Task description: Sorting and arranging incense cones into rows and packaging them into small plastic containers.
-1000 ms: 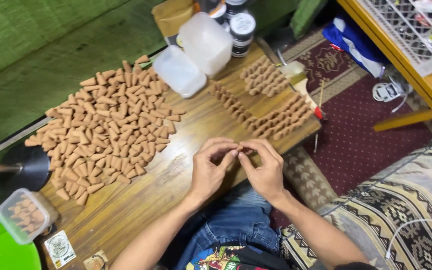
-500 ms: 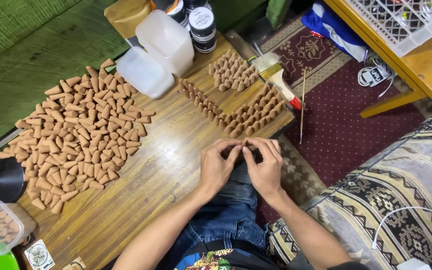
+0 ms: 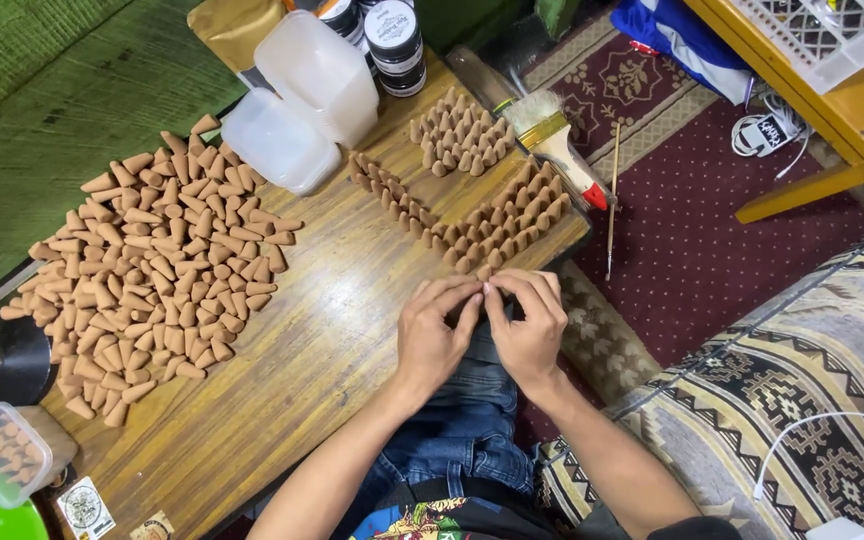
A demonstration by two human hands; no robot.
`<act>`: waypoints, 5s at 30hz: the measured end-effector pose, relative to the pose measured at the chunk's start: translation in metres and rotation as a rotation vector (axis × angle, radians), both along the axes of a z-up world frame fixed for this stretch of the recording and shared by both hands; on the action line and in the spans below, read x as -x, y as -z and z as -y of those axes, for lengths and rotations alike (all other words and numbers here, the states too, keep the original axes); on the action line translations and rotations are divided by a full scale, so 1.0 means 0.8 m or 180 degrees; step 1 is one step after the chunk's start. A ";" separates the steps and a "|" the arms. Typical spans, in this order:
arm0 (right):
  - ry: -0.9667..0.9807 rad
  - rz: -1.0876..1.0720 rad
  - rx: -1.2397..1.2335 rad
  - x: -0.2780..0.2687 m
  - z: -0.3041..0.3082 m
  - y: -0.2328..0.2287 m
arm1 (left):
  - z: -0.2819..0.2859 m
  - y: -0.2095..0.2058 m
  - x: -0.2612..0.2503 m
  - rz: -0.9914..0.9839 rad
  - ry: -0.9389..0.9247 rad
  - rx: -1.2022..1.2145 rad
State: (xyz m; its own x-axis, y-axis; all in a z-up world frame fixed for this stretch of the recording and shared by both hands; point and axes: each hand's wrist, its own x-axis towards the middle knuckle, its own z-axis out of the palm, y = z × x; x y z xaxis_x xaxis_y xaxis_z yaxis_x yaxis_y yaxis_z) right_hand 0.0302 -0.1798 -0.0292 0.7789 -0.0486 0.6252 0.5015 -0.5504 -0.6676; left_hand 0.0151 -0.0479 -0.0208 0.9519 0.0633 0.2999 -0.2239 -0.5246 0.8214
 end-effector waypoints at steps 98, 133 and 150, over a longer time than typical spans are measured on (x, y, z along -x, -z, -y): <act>-0.2220 0.0156 0.1365 -0.172 -0.406 0.005 | -0.409 -0.003 -0.043 0.0325 -0.1591 -0.1515; -0.2051 -0.1388 -0.0165 0.042 -0.165 -0.039 | -0.181 -0.005 0.106 -0.0261 -0.1131 0.1512; -0.0281 -0.0600 0.0332 0.039 -0.024 -0.015 | -0.042 -0.003 0.046 -0.0354 0.0057 0.0438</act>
